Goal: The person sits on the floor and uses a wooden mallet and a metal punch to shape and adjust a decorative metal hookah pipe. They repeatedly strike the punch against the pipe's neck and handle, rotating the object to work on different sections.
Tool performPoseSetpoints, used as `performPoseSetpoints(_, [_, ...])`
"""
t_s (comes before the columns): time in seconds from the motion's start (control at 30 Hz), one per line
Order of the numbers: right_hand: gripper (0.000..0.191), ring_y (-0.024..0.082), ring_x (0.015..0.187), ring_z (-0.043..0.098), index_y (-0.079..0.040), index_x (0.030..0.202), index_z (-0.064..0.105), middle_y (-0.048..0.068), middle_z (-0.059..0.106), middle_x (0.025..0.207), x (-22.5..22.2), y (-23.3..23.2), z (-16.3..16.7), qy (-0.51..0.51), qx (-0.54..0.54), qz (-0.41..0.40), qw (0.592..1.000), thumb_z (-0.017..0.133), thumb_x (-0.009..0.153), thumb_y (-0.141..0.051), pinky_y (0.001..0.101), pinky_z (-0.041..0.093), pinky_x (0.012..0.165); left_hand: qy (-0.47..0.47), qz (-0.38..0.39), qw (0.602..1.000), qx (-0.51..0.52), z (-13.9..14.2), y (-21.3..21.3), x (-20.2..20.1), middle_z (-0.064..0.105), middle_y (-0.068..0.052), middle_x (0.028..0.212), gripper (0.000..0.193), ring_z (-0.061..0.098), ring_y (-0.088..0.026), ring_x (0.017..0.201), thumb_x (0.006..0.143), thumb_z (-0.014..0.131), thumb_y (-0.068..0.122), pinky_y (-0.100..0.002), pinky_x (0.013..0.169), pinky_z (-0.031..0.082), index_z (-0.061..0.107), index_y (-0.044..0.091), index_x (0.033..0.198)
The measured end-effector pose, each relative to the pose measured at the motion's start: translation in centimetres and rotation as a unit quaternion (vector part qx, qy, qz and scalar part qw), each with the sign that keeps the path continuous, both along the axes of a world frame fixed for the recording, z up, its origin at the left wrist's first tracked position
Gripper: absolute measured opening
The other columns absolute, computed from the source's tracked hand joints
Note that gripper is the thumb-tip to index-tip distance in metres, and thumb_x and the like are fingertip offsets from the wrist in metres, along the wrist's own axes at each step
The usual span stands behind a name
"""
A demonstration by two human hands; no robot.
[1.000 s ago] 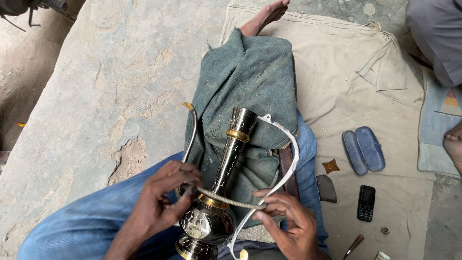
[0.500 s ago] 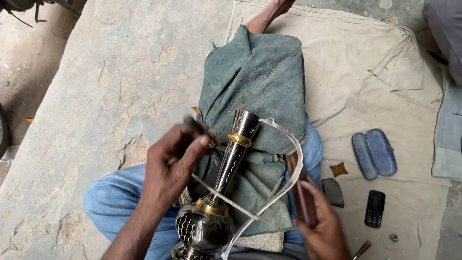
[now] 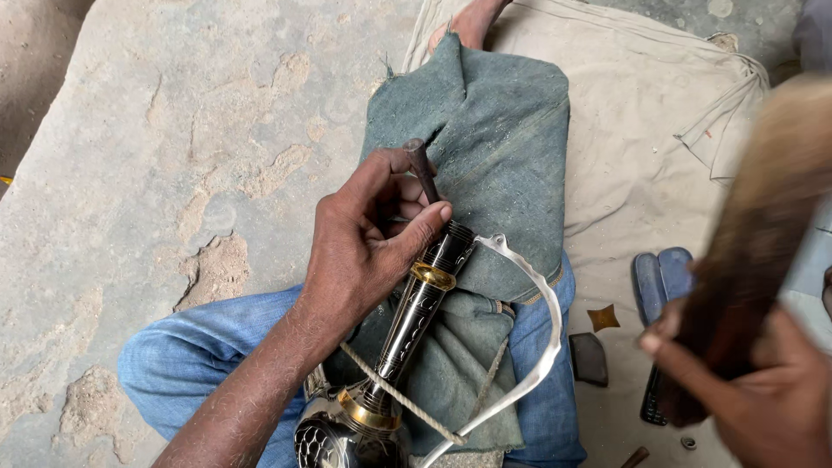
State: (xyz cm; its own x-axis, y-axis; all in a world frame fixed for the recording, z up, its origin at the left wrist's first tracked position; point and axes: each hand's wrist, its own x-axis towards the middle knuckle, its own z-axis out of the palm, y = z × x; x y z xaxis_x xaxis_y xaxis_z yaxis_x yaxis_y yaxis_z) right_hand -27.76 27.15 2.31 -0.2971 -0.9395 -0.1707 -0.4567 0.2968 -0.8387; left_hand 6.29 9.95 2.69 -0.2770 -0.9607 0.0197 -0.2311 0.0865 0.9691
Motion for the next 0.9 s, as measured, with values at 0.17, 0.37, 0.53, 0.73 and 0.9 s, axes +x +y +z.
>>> performPoseSetpoints(0.17, [0.053,0.038,0.079,0.073,0.010,0.127,0.057,0.029,0.066,0.094,-0.7,-7.5,3.7,0.238,0.170,0.088,0.952,0.083,0.086,-0.012,0.0445,0.063,0.080,0.046,0.015,0.999,0.015,-0.7,-0.1,-0.4,0.069,-0.001,0.091,0.040,0.065,-0.003,0.080,0.093,0.080,0.009,-0.019,0.068,0.058,0.060,0.005,0.127])
performPoseSetpoints(0.37, [0.045,0.032,0.076,0.072,0.006,0.128,0.061,0.024,0.069,0.093,-1.0,-15.4,6.6,0.291,-0.029,0.260,0.920,0.077,0.087,-0.005,0.0412,0.061,0.075,0.003,0.037,0.999,-0.001,-0.5,0.7,-0.8,0.070,0.000,0.087,0.048,0.064,-0.002,0.077,0.094,0.079,0.008,-0.018,0.067,0.057,0.058,0.006,0.137])
performPoseSetpoints(0.53, [0.042,0.026,0.073,0.071,0.003,0.129,0.064,0.020,0.071,0.093,2.7,-19.0,8.9,0.311,-0.109,0.357,0.874,0.072,0.088,0.001,0.0384,0.059,0.070,0.048,0.040,0.998,-0.006,-0.7,0.5,-1.0,0.069,-0.001,0.092,0.052,0.064,-0.004,0.081,0.095,0.079,0.006,-0.019,0.072,0.058,0.057,0.006,0.141])
performPoseSetpoints(0.73, [0.042,0.020,0.070,0.070,-0.002,0.130,0.068,0.016,0.073,0.092,3.0,-19.9,8.7,0.323,-0.147,0.399,0.846,0.067,0.089,0.008,0.0351,0.056,0.064,-0.060,0.044,0.995,-0.066,-0.3,0.9,-1.4,0.072,-0.002,0.091,0.044,0.072,-0.006,0.081,0.093,0.084,0.011,-0.021,0.069,0.064,0.060,0.008,0.130])
performPoseSetpoints(0.9, [0.047,0.015,0.067,0.068,-0.005,0.132,0.070,0.012,0.075,0.091,2.3,-20.4,8.3,0.327,-0.138,0.403,0.843,0.063,0.089,0.012,0.0324,0.055,0.060,-0.093,0.030,0.993,-0.064,0.4,0.2,-1.6,0.073,-0.003,0.086,0.049,0.073,-0.008,0.075,0.088,0.085,0.015,-0.024,0.063,0.062,0.062,0.008,0.131])
